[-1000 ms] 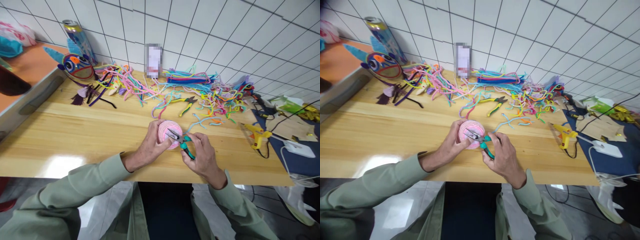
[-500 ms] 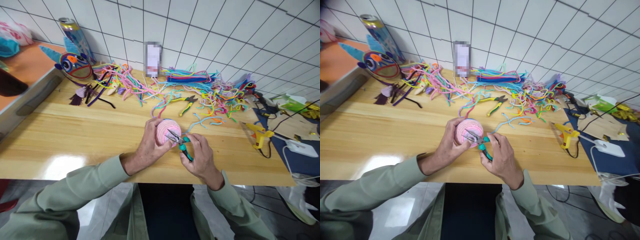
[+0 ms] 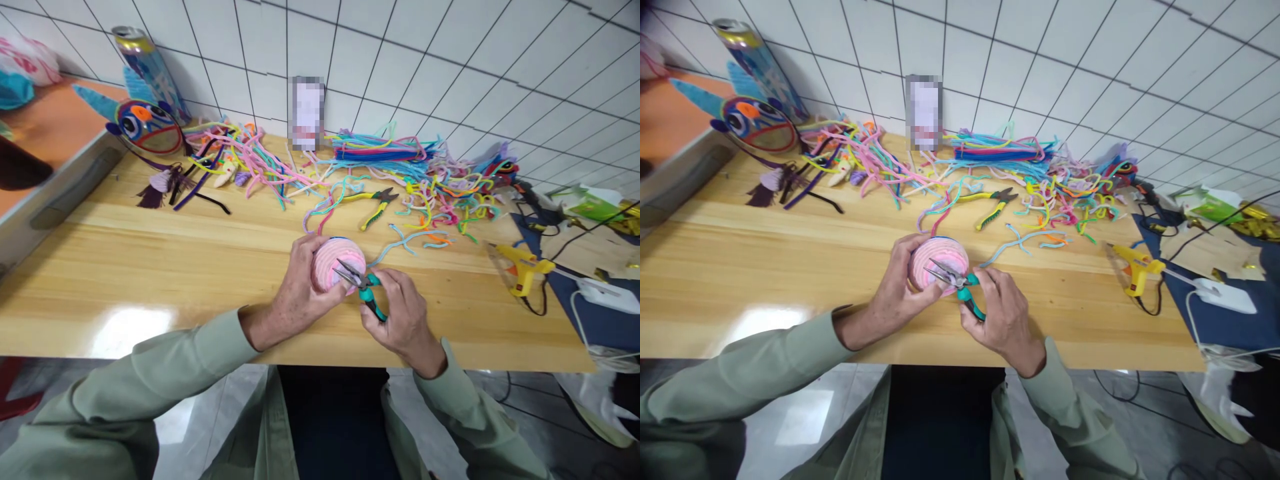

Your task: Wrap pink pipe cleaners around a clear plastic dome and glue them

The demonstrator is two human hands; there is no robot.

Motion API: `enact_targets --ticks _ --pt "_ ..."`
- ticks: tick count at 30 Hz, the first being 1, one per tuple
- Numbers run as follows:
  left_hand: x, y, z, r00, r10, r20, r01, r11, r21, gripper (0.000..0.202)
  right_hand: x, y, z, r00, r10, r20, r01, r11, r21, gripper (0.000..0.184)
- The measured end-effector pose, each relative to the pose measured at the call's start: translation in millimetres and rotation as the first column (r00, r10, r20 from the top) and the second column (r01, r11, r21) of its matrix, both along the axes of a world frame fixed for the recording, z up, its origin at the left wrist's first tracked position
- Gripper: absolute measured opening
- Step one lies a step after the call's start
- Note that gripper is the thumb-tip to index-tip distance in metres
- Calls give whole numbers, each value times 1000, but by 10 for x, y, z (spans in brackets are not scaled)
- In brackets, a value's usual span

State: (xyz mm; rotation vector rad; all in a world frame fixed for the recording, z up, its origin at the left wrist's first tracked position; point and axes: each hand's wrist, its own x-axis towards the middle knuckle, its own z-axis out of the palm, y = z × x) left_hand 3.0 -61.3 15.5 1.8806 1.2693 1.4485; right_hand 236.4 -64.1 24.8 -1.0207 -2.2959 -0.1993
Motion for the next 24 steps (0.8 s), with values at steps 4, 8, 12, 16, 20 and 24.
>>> enact_targets --ticks 4,8,12,16,20,24 --pt "-1 -4 0 1000 -17 15 17 1000 -20 64 -3 -5 -13 1000 -8 10 7 999 51 49" --pt "2 0 -23 1000 -15 27 17 997 -79 63 17 10 -23 999 -5 50 2 997 72 41" --pt "-3 12 -44 998 -43 44 47 995 -93 64 54 38 -2 998 58 40 -58 998 -8 41" --pt "-15 35 -60 994 -58 92 71 986 -148 63 80 46 36 992 117 -37 -121 980 -160 46" --pt "-10 60 -77 990 -39 138 65 980 -190 64 133 36 34 988 118 -100 -142 950 -279 44" --pt "-4 64 -76 986 -35 162 73 970 -234 62 239 50 -14 989 69 -129 -98 966 -240 46"
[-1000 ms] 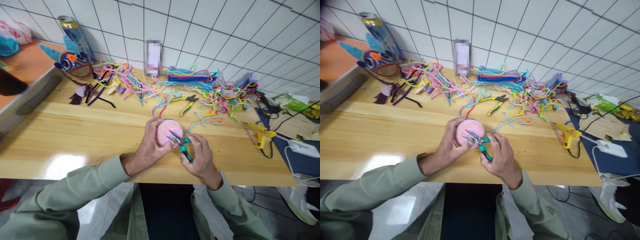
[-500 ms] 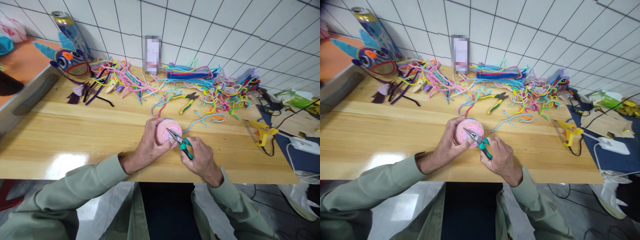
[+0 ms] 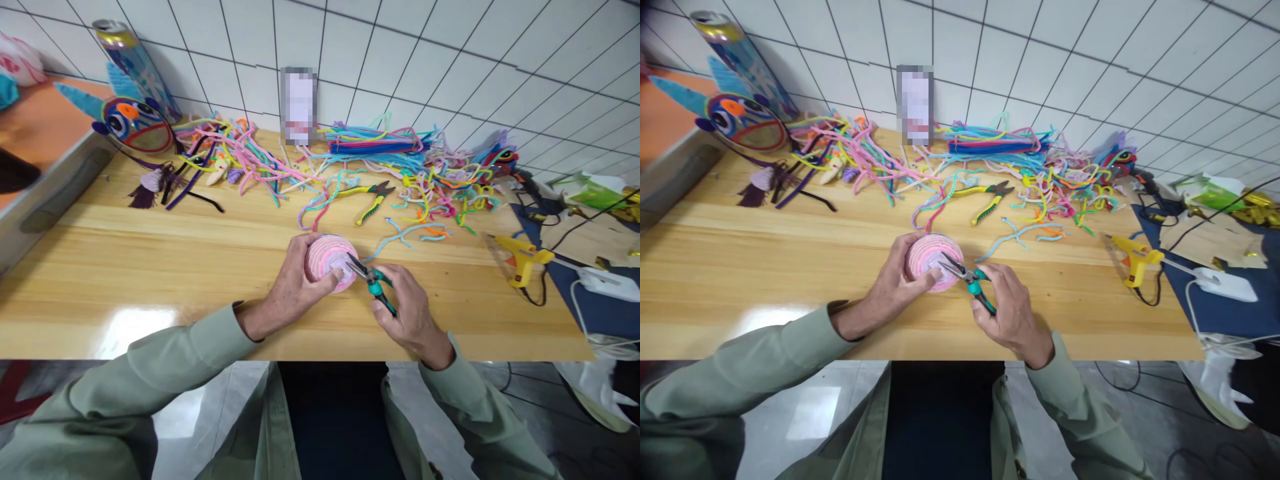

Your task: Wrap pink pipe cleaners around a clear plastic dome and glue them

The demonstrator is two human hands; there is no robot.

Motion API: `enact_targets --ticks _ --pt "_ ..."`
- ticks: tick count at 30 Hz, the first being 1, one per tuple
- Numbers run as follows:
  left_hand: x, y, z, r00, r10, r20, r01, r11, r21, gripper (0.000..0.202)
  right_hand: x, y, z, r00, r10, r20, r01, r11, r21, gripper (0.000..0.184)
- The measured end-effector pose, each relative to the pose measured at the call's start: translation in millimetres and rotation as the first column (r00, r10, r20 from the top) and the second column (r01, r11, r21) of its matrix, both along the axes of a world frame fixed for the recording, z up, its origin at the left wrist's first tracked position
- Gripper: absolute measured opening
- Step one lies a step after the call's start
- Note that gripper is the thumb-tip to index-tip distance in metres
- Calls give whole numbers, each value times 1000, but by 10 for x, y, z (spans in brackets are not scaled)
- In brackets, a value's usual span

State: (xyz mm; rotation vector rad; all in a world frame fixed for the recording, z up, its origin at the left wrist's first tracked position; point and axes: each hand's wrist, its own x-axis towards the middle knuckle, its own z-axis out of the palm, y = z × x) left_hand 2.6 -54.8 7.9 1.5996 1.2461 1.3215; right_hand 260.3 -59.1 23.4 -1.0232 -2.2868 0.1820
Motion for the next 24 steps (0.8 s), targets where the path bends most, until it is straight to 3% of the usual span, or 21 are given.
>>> enact_targets --ticks 4,7,9,12,15,19,21,22,24 --pt "-36 -13 9 1000 0 -12 -1 999 -34 65 283 63 -63 992 -127 -9 127 991 35 48" --pt "-74 -16 10 998 38 -52 -40 999 -22 65 698 118 -136 954 -299 38 295 952 85 44" --pt "-90 -13 7 995 63 -76 -63 998 0 65 1027 149 -191 877 -468 104 456 882 118 39" --pt "-97 -9 9 994 45 -98 -44 999 12 64 1458 210 -271 694 -690 206 670 724 166 34" --pt "-96 -4 13 992 49 -119 -45 998 35 66 1716 302 -356 584 -780 225 758 623 193 35" --pt "-88 5 4 988 72 -138 -67 997 45 68 1791 393 -431 500 -834 232 815 544 199 40" --pt "-75 -1 -2 988 67 -136 -62 997 42 66 1670 383 -406 536 -817 214 790 575 215 47" --pt "-67 -7 -5 990 54 -130 -49 998 43 65 1552 359 -368 593 -782 192 747 623 233 50" --pt "-52 -12 -14 994 27 -108 -20 998 64 63 1203 271 -237 776 -619 120 573 771 278 46"
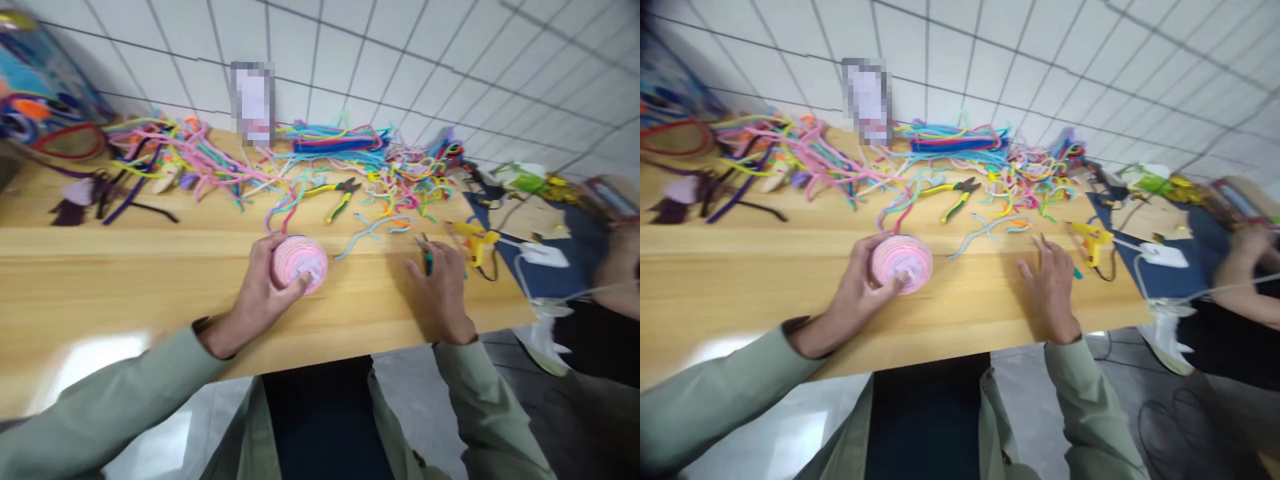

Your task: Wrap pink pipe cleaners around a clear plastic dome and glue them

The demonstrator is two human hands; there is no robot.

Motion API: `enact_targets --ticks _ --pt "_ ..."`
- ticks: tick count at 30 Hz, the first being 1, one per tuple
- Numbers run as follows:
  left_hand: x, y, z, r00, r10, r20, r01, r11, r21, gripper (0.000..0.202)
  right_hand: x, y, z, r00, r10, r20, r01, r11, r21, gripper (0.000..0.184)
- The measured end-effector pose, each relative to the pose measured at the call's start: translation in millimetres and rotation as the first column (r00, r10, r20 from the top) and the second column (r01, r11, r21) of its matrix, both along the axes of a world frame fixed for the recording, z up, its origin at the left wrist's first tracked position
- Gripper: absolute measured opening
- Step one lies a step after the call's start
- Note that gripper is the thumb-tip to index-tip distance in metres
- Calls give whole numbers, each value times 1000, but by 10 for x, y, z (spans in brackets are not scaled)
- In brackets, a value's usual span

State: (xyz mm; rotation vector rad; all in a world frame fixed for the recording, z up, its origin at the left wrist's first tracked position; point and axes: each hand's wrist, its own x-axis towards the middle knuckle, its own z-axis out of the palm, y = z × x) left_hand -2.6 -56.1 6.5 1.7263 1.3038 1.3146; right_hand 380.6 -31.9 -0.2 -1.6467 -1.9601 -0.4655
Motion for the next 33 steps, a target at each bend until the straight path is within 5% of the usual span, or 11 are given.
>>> enact_targets --ticks 2,5,9,12,17,22,27,33 --pt "8 5 -12 1000 -10 -3 10 1000 5 63 -457 -127 191 961 269 -55 -269 963 16 38" --pt "6 23 -26 999 5 -37 -3 999 47 62 -1141 -292 468 831 549 -91 -554 832 -33 40" --pt "6 36 -34 997 22 -71 -10 984 175 62 -1632 -251 596 700 691 -180 -707 707 -35 30" --pt "17 33 -34 997 -1 -76 19 972 233 62 -1691 -111 601 667 703 -246 -729 684 -21 18" --pt "35 34 -37 999 -20 -44 30 971 238 59 -1705 -29 632 716 536 -448 -656 736 -168 11" --pt "16 55 -56 1000 -18 7 17 993 118 62 -1563 -41 582 773 523 -360 -602 783 -156 20" --pt "6 50 -58 999 -28 41 26 998 57 64 -1311 24 523 826 532 -187 -552 830 -76 6" --pt "16 49 -71 998 -47 41 45 997 58 63 -1544 -125 553 697 689 -199 -706 708 -22 33"
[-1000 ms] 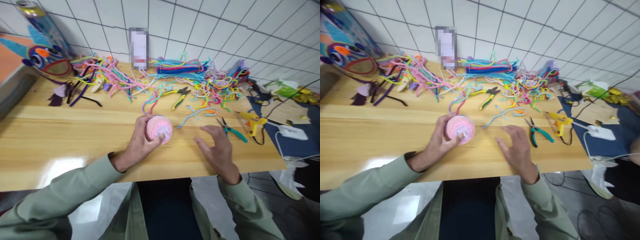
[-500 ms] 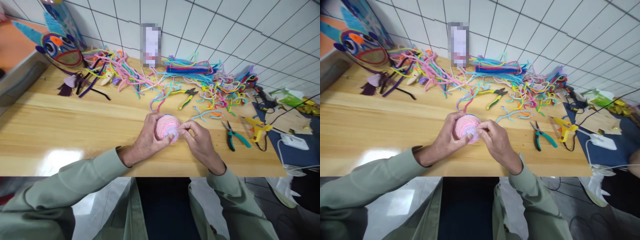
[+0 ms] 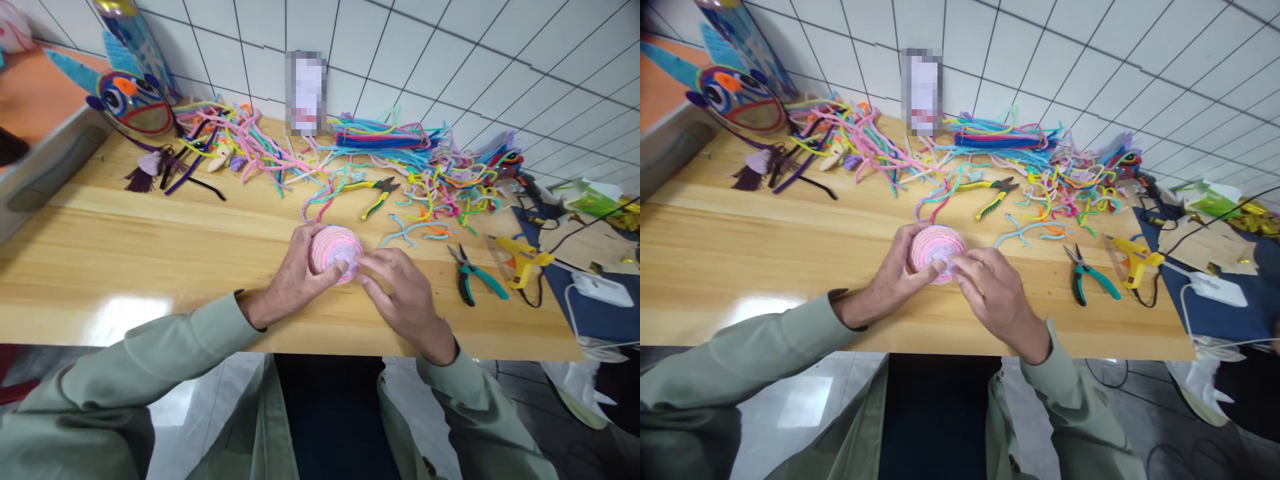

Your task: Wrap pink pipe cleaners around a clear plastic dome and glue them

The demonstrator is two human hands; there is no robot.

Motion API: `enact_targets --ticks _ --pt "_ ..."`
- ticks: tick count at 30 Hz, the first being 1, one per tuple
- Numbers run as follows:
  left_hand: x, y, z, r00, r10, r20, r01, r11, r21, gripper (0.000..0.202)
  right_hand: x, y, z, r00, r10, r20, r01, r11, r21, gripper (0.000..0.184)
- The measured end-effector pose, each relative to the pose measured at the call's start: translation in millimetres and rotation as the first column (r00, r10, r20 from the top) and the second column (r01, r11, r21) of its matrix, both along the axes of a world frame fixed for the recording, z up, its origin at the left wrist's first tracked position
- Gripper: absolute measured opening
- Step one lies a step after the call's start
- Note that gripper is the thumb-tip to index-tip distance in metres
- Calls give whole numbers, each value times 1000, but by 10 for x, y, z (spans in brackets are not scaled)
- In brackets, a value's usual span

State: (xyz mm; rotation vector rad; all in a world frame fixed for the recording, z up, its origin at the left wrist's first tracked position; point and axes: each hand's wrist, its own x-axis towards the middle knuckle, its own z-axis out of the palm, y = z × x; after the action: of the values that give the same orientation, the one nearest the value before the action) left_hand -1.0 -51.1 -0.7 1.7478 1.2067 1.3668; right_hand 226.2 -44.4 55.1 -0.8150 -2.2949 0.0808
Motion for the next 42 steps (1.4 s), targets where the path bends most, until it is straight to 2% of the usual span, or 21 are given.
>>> enact_targets --ticks 4,8,11,14,19,23,28,42 --pt "1 18 -13 999 28 -38 -26 998 56 62 -140 -6 -4 1000 20 -5 -20 1000 1 32" --pt "2 21 -15 996 40 -75 -30 991 132 60 -173 47 -1 1000 5 -11 -4 1000 16 21" --pt "9 20 -13 997 32 -70 -21 989 146 61 -190 73 -15 999 -30 33 30 999 11 10" --pt "20 19 -5 998 27 -65 -18 989 144 61 -202 90 -48 995 -85 56 83 996 36 9" --pt "12 16 15 997 36 -66 -28 992 125 58 -177 94 -71 998 -67 21 66 998 9 10" --pt "-3 18 28 998 35 -59 -29 995 93 59 -146 64 -65 1000 -5 -6 5 1000 4 23" --pt "-3 14 36 1000 15 -27 -14 999 33 60 -129 41 -96 999 -13 -37 15 999 42 31" --pt "-5 -16 60 998 -43 39 46 996 -70 61 -219 17 -129 987 -46 -154 53 998 45 26"
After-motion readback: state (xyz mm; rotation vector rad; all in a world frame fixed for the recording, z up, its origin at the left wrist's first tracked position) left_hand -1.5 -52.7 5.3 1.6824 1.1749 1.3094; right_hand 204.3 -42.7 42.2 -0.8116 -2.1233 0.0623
